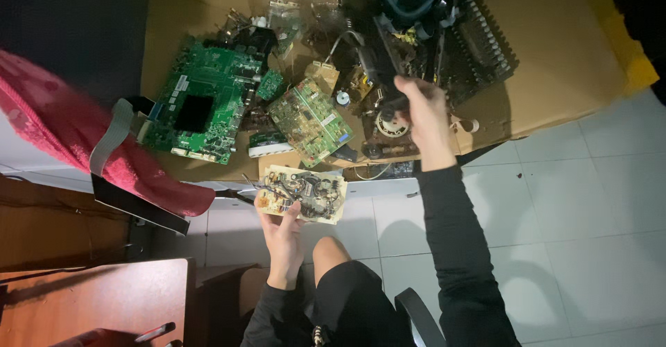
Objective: The person picks up several circuit boards and electronic components from a large collection, turns them over to look at different sides, and uses pliers to cut wires on one board.
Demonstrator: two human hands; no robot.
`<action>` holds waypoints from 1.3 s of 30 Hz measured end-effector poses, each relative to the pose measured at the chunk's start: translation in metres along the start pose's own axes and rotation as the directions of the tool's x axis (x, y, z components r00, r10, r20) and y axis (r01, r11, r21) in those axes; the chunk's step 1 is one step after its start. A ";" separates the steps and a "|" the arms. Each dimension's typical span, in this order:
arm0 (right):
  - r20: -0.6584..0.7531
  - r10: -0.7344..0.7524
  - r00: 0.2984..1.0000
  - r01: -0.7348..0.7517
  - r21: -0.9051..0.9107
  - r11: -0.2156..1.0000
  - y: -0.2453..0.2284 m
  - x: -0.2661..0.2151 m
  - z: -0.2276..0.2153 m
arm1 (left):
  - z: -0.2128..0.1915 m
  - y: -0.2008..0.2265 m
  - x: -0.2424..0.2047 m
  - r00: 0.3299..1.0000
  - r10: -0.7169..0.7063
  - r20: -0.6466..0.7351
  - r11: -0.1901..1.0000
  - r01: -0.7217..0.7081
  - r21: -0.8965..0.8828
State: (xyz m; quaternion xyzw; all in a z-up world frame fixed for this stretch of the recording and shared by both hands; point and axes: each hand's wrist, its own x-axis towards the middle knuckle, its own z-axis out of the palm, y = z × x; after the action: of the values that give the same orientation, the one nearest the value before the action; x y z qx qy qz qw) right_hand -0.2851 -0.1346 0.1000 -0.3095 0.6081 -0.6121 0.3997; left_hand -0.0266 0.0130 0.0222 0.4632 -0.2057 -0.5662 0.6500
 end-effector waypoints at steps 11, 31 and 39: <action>0.238 -0.075 0.968 0.087 -0.042 0.995 0.014 -0.012 0.105 | -0.001 -0.008 0.003 1.000 -0.001 0.006 0.998 0.001 -0.056; 0.586 -0.223 0.779 0.614 -0.785 0.081 0.006 0.011 0.059 | 0.004 0.010 0.000 0.998 -0.016 0.055 0.997 0.020 -0.075; 0.566 -0.407 0.717 0.604 -0.213 0.768 -0.041 0.002 -0.003 | 0.008 0.012 0.004 0.997 -0.050 0.067 0.997 0.053 -0.051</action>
State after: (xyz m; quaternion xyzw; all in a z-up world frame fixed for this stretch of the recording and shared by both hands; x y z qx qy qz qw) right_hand -0.2933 -0.1373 0.1407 -0.6823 0.4833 -0.4691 0.2844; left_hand -0.0253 0.0054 0.0350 0.4321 -0.1997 -0.6030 0.6401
